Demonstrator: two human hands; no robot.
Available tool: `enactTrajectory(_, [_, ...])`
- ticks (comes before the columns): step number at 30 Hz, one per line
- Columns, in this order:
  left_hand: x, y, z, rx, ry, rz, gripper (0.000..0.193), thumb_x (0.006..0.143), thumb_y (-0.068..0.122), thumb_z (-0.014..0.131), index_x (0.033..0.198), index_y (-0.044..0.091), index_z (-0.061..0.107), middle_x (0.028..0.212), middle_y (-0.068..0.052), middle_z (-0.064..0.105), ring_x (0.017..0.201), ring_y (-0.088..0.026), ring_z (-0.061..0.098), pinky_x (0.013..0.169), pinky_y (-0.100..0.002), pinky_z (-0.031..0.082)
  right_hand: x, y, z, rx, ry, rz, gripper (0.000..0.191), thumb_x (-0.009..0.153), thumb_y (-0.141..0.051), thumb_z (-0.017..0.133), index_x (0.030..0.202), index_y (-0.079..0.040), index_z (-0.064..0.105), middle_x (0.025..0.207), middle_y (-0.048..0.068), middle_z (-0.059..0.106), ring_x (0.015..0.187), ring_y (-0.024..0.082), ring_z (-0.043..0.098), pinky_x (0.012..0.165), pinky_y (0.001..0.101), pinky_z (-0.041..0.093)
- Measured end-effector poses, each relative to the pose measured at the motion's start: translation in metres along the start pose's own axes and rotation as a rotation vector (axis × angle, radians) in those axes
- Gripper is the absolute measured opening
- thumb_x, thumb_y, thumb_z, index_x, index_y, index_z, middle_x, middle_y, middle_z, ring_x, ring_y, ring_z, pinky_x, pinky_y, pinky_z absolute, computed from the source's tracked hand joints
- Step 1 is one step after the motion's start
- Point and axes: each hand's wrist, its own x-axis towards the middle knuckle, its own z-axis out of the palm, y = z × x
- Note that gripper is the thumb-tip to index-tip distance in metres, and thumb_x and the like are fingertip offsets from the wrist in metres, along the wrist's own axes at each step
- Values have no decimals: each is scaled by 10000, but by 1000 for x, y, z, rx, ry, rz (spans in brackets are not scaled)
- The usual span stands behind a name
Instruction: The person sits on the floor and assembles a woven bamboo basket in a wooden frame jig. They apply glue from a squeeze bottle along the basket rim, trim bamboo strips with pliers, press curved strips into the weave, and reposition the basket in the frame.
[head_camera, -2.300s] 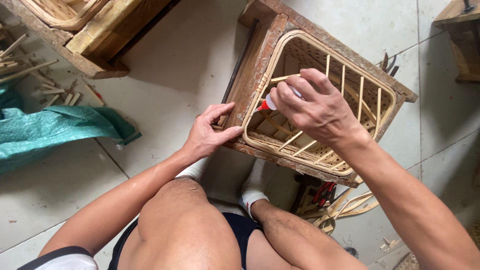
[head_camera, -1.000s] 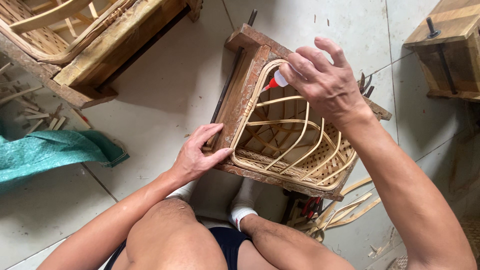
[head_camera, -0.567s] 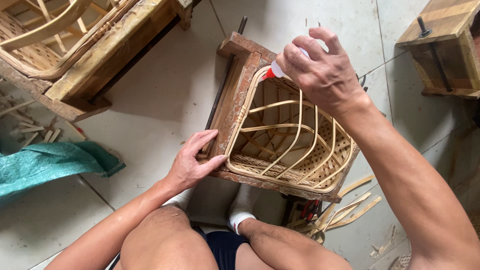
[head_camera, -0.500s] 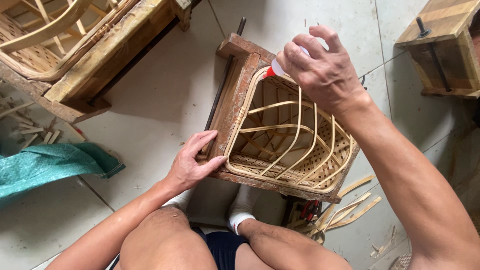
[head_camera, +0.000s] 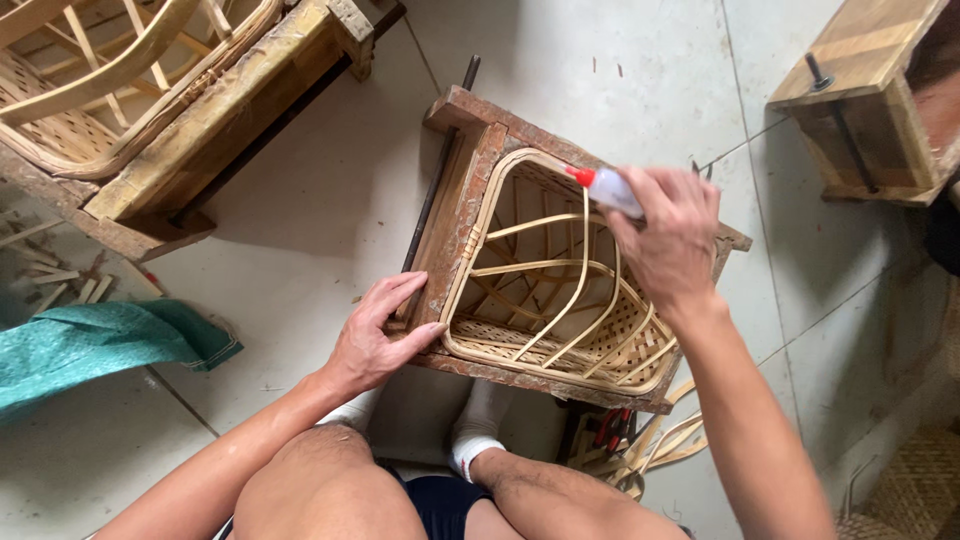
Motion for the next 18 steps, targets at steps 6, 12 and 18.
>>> enactTrajectory(6, [-1, 0, 2, 4, 5, 32, 600, 846, 236, 815, 1374, 33, 617, 1364, -162, 632, 1255, -305, 616, 1077, -390, 476, -21, -9, 4, -7, 32, 75, 460, 851, -243, 882, 1248, -86, 712, 1114, 79, 708, 1071, 238, 625, 1012, 420, 418])
enactTrajectory(12, [0, 1, 2, -6, 7, 20, 588, 855, 226, 807, 1379, 42, 614, 1377, -157, 622, 1271, -297, 604, 1085, -386, 466, -7, -12, 1, -85, 70, 9, 442, 841, -187, 889, 1234, -91, 712, 1110, 52, 698, 1064, 219, 627, 1021, 414, 400])
enactTrajectory(18, [0, 3, 2, -7, 7, 33, 591, 850, 223, 808, 1379, 44, 614, 1375, -151, 624, 1277, -295, 601, 1095, -389, 459, -2, -11, -3, -109, 105, -48, 409, 852, -166, 873, 1217, -87, 706, 1094, 46, 699, 1039, 218, 628, 1004, 412, 392])
